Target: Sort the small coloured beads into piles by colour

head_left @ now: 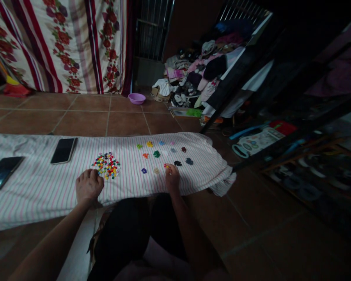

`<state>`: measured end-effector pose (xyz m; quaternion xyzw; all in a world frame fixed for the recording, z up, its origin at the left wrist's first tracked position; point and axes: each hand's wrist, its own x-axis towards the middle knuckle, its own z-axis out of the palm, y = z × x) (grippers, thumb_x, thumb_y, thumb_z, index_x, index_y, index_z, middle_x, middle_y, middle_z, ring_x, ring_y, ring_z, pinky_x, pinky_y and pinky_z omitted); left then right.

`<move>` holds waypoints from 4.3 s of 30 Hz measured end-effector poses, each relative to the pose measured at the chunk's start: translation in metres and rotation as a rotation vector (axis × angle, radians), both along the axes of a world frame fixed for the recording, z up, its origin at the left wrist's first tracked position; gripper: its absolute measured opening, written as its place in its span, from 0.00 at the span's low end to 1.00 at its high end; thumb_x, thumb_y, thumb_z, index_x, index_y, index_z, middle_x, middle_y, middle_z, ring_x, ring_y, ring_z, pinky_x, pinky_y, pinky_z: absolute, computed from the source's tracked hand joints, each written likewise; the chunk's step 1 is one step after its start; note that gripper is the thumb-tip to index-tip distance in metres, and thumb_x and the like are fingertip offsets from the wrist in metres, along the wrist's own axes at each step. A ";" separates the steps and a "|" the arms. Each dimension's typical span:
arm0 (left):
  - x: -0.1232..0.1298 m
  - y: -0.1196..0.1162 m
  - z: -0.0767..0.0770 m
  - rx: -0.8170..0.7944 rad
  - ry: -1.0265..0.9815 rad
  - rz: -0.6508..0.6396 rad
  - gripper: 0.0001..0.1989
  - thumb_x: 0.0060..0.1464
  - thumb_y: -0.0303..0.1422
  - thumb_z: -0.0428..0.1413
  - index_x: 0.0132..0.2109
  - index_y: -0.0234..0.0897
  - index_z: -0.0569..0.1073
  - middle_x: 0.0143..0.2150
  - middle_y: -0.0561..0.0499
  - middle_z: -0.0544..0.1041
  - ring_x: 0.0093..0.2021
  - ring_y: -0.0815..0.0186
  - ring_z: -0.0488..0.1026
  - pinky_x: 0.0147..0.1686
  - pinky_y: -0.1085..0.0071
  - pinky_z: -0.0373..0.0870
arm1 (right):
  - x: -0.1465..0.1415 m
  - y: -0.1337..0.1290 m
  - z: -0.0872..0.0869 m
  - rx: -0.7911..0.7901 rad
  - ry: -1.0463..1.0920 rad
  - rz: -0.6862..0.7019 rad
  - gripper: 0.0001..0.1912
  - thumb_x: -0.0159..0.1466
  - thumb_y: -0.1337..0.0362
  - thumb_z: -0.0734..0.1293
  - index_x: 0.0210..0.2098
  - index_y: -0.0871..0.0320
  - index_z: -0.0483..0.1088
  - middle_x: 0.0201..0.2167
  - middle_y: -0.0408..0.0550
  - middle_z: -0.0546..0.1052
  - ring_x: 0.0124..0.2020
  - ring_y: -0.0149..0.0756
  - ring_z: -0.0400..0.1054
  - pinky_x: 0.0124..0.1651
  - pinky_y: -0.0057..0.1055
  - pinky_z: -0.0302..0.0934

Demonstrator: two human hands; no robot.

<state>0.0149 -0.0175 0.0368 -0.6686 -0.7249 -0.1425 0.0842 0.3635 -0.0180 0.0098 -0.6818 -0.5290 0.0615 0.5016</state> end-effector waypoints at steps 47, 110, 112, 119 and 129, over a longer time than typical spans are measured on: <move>-0.001 0.000 0.000 -0.015 -0.028 -0.016 0.18 0.58 0.35 0.42 0.48 0.34 0.70 0.48 0.41 0.73 0.48 0.55 0.68 0.46 0.60 0.60 | -0.007 0.004 -0.009 -0.159 0.025 0.026 0.15 0.61 0.63 0.58 0.42 0.59 0.73 0.40 0.52 0.78 0.41 0.39 0.72 0.48 0.35 0.65; -0.003 0.009 -0.009 0.064 -0.070 -0.031 0.09 0.56 0.30 0.48 0.43 0.37 0.69 0.46 0.44 0.72 0.47 0.56 0.68 0.47 0.60 0.61 | -0.122 0.149 0.052 -0.297 -0.298 0.611 0.14 0.60 0.71 0.62 0.38 0.56 0.78 0.37 0.46 0.80 0.39 0.34 0.73 0.43 0.26 0.63; -0.003 0.008 -0.009 0.064 -0.076 -0.027 0.09 0.56 0.30 0.48 0.43 0.37 0.69 0.46 0.43 0.72 0.47 0.56 0.68 0.47 0.60 0.61 | -0.145 0.137 0.052 -0.308 -0.346 0.704 0.13 0.61 0.71 0.62 0.37 0.56 0.78 0.37 0.47 0.80 0.40 0.33 0.72 0.44 0.26 0.62; -0.004 0.008 -0.012 0.075 -0.085 -0.028 0.10 0.56 0.31 0.48 0.44 0.36 0.69 0.48 0.42 0.72 0.49 0.55 0.67 0.48 0.59 0.60 | -0.206 0.110 0.053 -0.520 -0.573 0.750 0.11 0.65 0.64 0.62 0.40 0.55 0.77 0.40 0.48 0.77 0.42 0.34 0.70 0.44 0.26 0.59; -0.004 0.009 -0.011 0.074 -0.088 -0.031 0.09 0.56 0.30 0.48 0.43 0.36 0.70 0.47 0.42 0.72 0.49 0.55 0.67 0.47 0.59 0.60 | -0.237 0.105 0.061 -0.686 -0.735 0.674 0.13 0.64 0.63 0.61 0.44 0.57 0.75 0.47 0.54 0.77 0.48 0.40 0.71 0.47 0.31 0.62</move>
